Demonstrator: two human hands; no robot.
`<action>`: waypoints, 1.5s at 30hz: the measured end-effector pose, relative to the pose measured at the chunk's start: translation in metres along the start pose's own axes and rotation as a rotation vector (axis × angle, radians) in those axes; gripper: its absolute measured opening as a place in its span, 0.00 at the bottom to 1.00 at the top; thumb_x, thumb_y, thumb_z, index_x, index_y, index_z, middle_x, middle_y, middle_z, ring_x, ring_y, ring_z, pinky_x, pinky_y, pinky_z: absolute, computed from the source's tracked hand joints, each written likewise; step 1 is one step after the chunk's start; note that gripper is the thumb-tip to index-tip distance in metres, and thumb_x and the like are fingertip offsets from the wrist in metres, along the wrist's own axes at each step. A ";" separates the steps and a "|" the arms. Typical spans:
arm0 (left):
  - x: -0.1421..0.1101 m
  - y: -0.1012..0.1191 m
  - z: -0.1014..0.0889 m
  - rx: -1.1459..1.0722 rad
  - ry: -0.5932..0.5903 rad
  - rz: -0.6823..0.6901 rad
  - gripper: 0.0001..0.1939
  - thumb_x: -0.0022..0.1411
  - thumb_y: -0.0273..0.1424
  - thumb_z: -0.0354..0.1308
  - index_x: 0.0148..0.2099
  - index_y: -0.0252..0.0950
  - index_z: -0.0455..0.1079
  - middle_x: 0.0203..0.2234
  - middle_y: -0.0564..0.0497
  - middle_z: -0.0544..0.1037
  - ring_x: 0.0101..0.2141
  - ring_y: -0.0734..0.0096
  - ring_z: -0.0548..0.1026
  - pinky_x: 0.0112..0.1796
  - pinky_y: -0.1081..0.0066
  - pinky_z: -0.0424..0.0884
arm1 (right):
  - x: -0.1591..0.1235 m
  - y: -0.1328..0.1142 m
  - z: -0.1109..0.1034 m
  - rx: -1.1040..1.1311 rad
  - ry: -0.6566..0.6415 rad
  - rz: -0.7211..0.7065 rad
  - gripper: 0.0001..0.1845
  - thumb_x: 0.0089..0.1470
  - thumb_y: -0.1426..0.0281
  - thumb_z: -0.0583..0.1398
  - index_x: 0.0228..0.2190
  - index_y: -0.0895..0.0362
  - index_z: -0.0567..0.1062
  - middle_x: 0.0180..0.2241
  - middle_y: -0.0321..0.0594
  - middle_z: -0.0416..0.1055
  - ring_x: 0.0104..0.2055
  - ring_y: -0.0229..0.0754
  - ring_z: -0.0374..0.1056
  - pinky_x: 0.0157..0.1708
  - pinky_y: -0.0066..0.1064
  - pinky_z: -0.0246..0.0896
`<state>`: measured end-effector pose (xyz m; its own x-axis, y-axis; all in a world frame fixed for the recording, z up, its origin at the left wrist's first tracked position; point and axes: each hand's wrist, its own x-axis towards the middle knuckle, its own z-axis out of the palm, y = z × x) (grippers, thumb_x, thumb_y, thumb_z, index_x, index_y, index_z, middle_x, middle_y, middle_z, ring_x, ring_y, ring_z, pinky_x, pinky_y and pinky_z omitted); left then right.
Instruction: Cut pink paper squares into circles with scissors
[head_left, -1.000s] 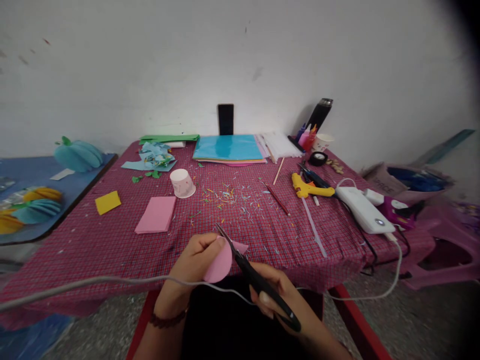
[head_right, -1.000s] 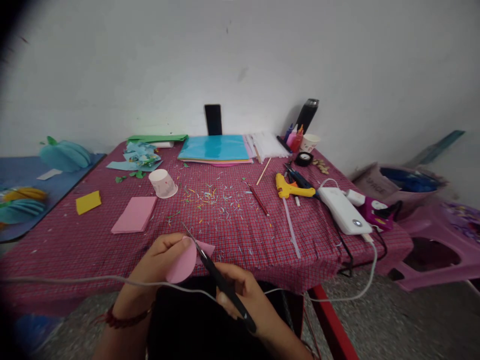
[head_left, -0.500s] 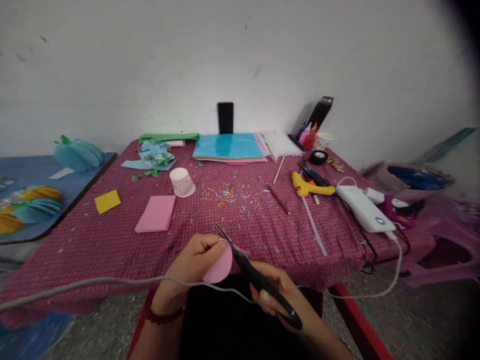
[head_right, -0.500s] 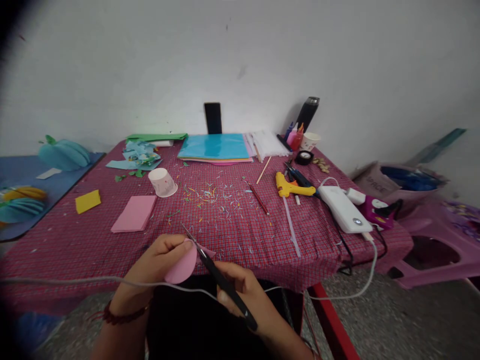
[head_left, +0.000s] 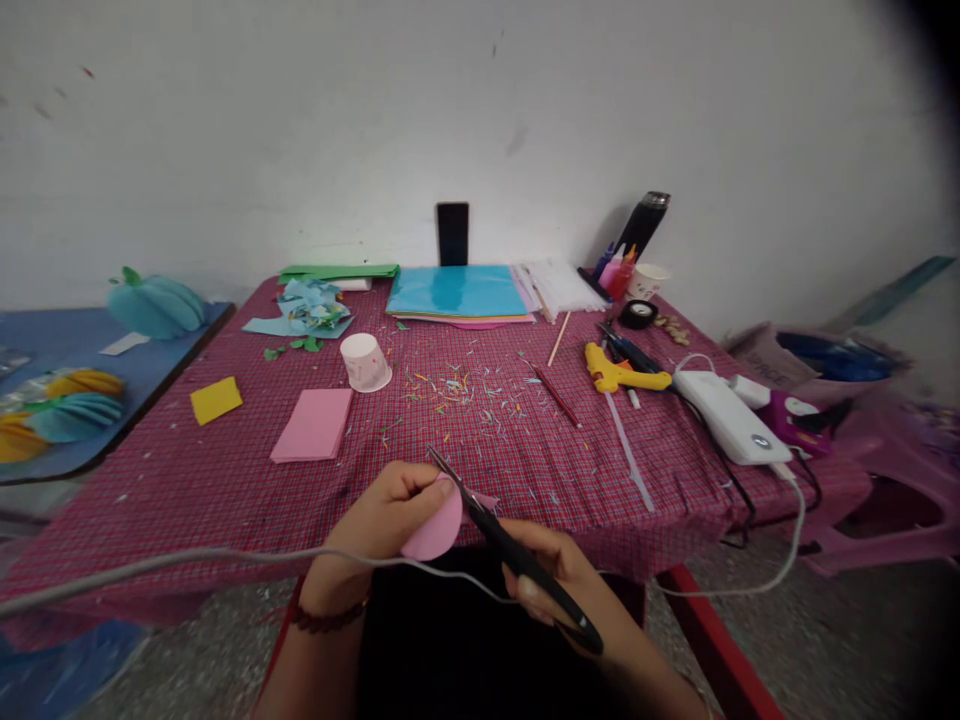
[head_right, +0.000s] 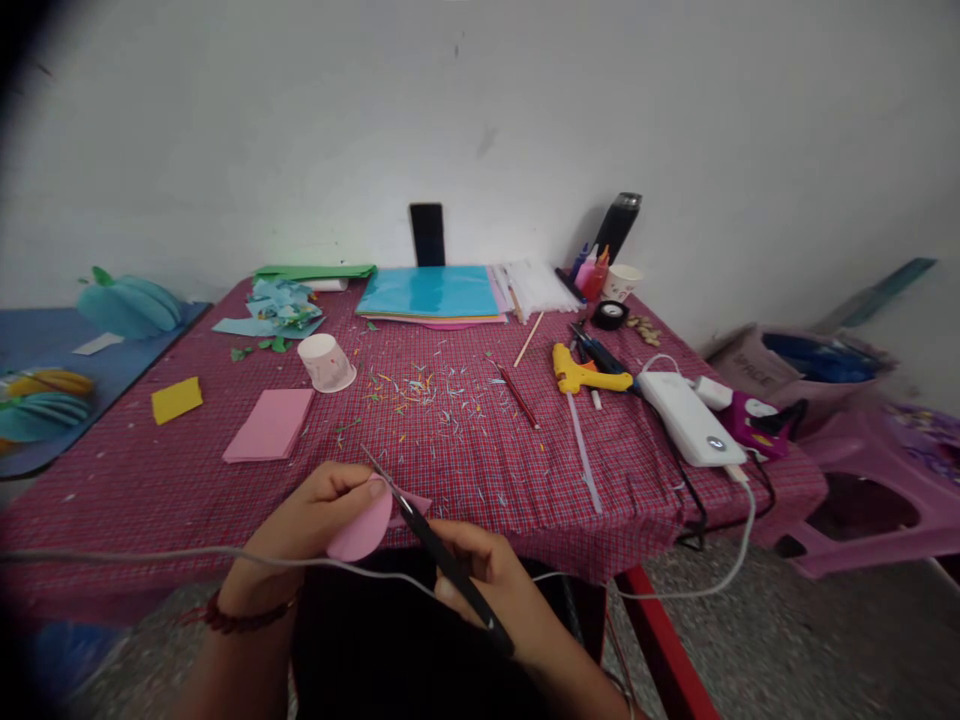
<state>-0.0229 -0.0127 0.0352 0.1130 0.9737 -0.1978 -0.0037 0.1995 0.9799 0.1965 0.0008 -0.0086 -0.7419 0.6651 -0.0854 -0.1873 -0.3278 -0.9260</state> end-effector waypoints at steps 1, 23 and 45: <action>0.000 0.001 0.000 -0.001 -0.001 0.010 0.17 0.57 0.39 0.58 0.21 0.32 0.69 0.13 0.52 0.67 0.17 0.76 0.61 0.18 0.76 0.52 | 0.000 -0.001 0.000 -0.009 -0.001 -0.001 0.26 0.47 0.58 0.67 0.49 0.50 0.74 0.24 0.31 0.61 0.20 0.27 0.48 0.18 0.20 0.42; -0.017 -0.002 -0.006 0.008 0.288 0.042 0.11 0.57 0.36 0.57 0.29 0.33 0.74 0.25 0.49 0.75 0.28 0.70 0.71 0.29 0.73 0.64 | -0.001 -0.049 -0.013 -0.661 -0.063 -0.046 0.34 0.47 0.71 0.66 0.56 0.46 0.67 0.52 0.41 0.69 0.52 0.47 0.66 0.51 0.40 0.61; -0.029 -0.002 -0.005 -0.060 0.467 0.192 0.09 0.55 0.32 0.59 0.27 0.36 0.76 0.23 0.51 0.76 0.28 0.67 0.69 0.30 0.71 0.65 | 0.015 -0.097 -0.003 -1.121 -0.161 -0.283 0.33 0.51 0.76 0.61 0.58 0.44 0.66 0.43 0.40 0.76 0.41 0.46 0.72 0.41 0.35 0.65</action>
<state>-0.0315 -0.0412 0.0390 -0.3520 0.9358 -0.0179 -0.0394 0.0043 0.9992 0.2051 0.0445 0.0793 -0.8527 0.5005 0.1496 0.2545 0.6482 -0.7176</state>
